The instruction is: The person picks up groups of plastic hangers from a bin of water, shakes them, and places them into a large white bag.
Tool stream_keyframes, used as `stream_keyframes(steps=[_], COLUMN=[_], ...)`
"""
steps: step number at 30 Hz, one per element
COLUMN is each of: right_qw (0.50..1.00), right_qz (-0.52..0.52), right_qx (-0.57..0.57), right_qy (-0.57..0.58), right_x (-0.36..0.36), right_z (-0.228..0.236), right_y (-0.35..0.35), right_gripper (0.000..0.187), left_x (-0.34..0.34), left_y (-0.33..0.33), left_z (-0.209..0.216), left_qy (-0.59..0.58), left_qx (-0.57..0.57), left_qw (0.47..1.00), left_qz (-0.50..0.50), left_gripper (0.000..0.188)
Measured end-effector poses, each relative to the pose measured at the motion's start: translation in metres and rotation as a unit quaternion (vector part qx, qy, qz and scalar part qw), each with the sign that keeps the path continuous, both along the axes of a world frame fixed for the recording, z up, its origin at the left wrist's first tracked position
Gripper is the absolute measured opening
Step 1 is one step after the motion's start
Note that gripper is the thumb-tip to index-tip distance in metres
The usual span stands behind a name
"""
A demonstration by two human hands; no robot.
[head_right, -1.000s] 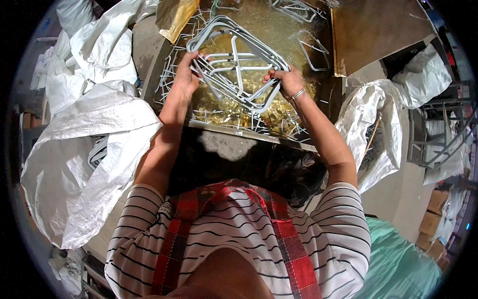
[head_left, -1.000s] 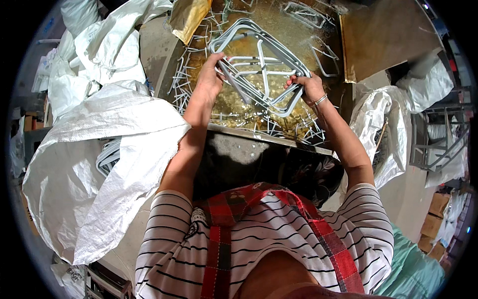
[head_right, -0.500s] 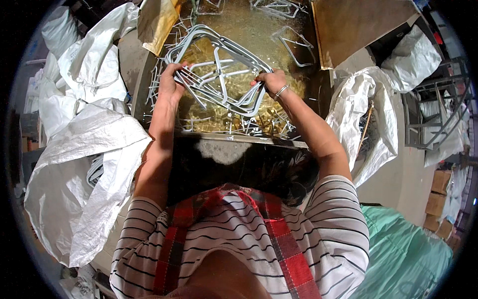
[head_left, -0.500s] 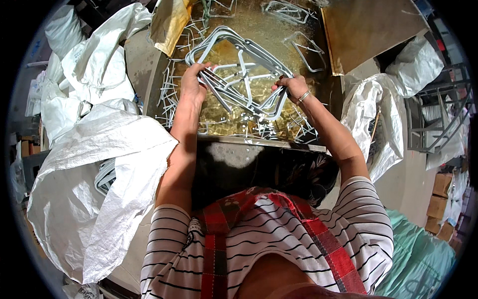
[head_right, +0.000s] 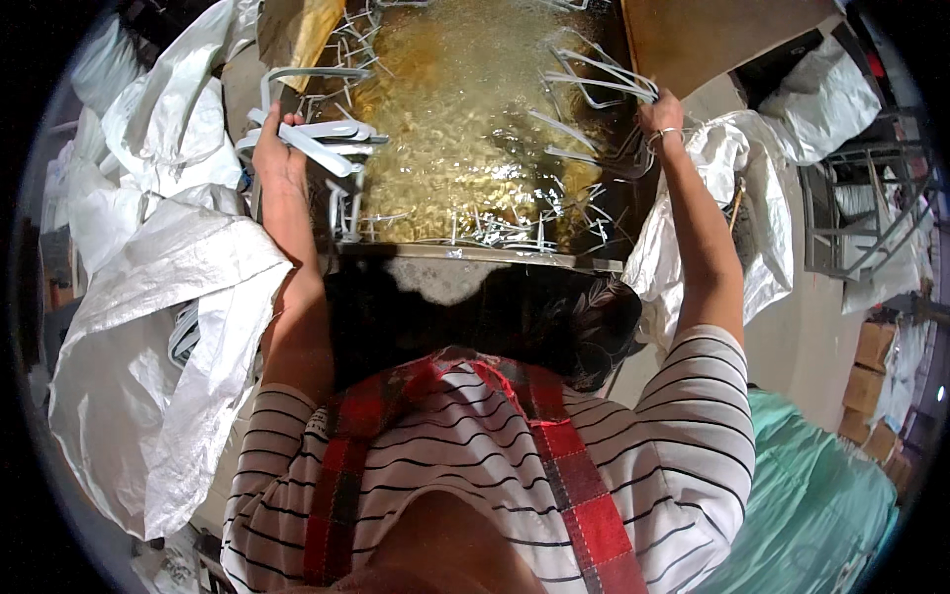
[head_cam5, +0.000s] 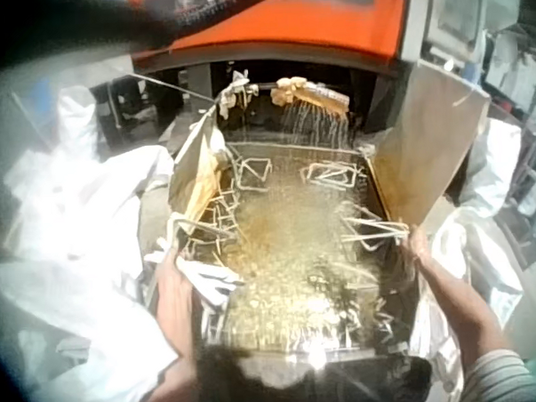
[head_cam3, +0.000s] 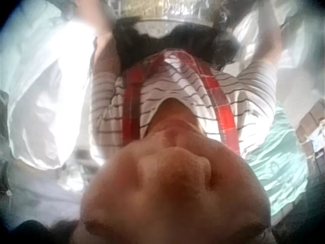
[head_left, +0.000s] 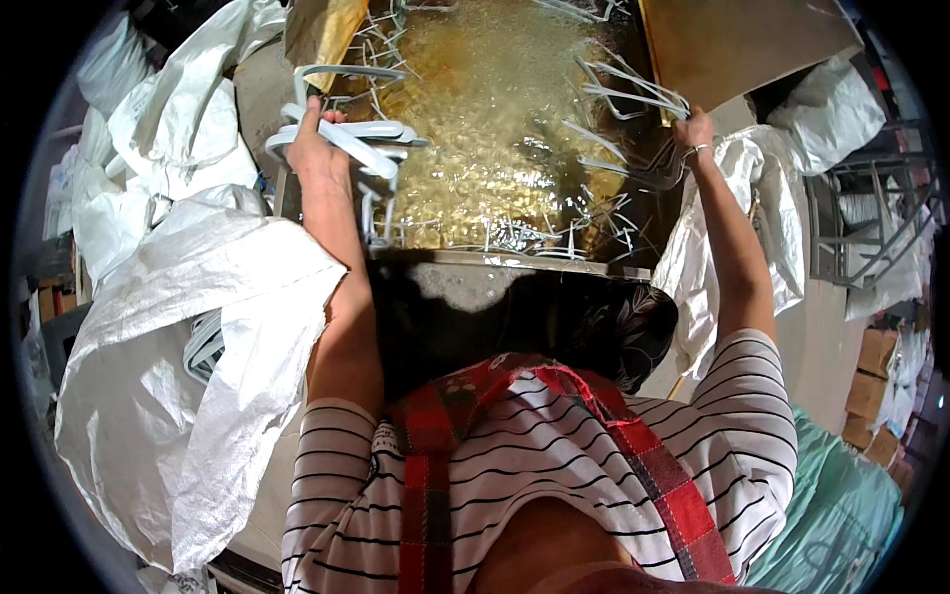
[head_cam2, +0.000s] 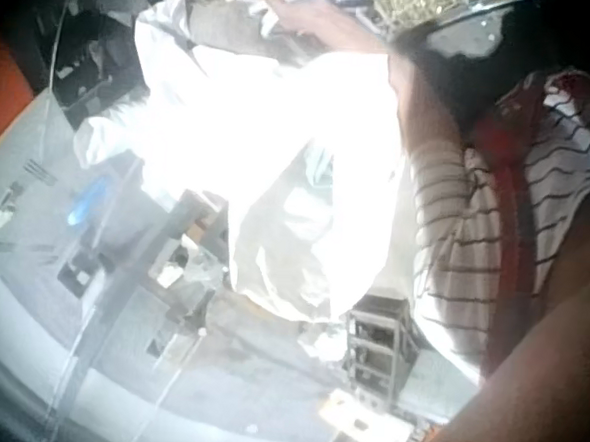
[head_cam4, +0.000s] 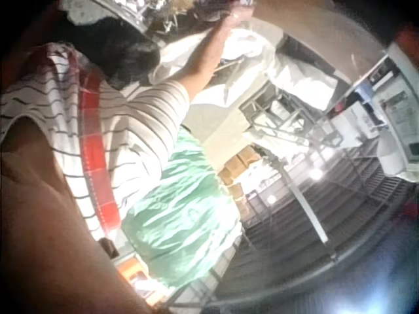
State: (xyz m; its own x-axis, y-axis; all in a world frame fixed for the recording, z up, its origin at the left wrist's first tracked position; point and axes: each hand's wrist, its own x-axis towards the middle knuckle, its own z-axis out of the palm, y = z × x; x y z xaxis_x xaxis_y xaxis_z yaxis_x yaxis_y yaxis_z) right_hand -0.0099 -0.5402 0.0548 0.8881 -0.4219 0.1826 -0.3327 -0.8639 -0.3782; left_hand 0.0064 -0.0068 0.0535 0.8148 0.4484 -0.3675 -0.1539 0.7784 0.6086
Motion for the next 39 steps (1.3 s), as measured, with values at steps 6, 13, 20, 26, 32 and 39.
stream_keyframes(steps=[6,13,20,26,32,39], right_qw=[0.925,0.813,0.811,0.770,0.878,0.700], right_qz=[0.361,0.544,0.565,0.622,0.403,0.455], right_qx=[-0.105,-0.205,-0.154,-0.091,0.233,0.516], right_qy=[-0.054,-0.012,0.000,-0.111,-0.112,0.191], right_x=[0.017,0.018,0.029,0.043,0.029,0.003], right_z=[0.068,0.088,0.083,0.086,0.050,-0.040], right_y=[0.074,0.214,0.263,0.284,0.226,0.229], right_gripper=[0.032,0.046,0.043,0.047,0.071,0.090], left_x=[-0.006,-0.033,-0.045,-0.041,-0.022,-0.020], left_y=[-0.049,-0.091,-0.100,-0.095,-0.048,-0.035], left_z=[0.007,0.024,0.020,0.029,0.023,0.022], left_qy=[-0.094,-0.041,-0.130,-0.107,-0.065,-0.201], left_qx=[0.081,0.061,0.265,0.218,0.055,-0.134], left_qw=[0.964,0.920,0.841,0.869,0.950,0.934], left_qz=[-0.235,-0.385,-0.453,-0.431,-0.300,-0.263], left_gripper=[0.017,0.044,0.033,0.023,0.022,0.017])
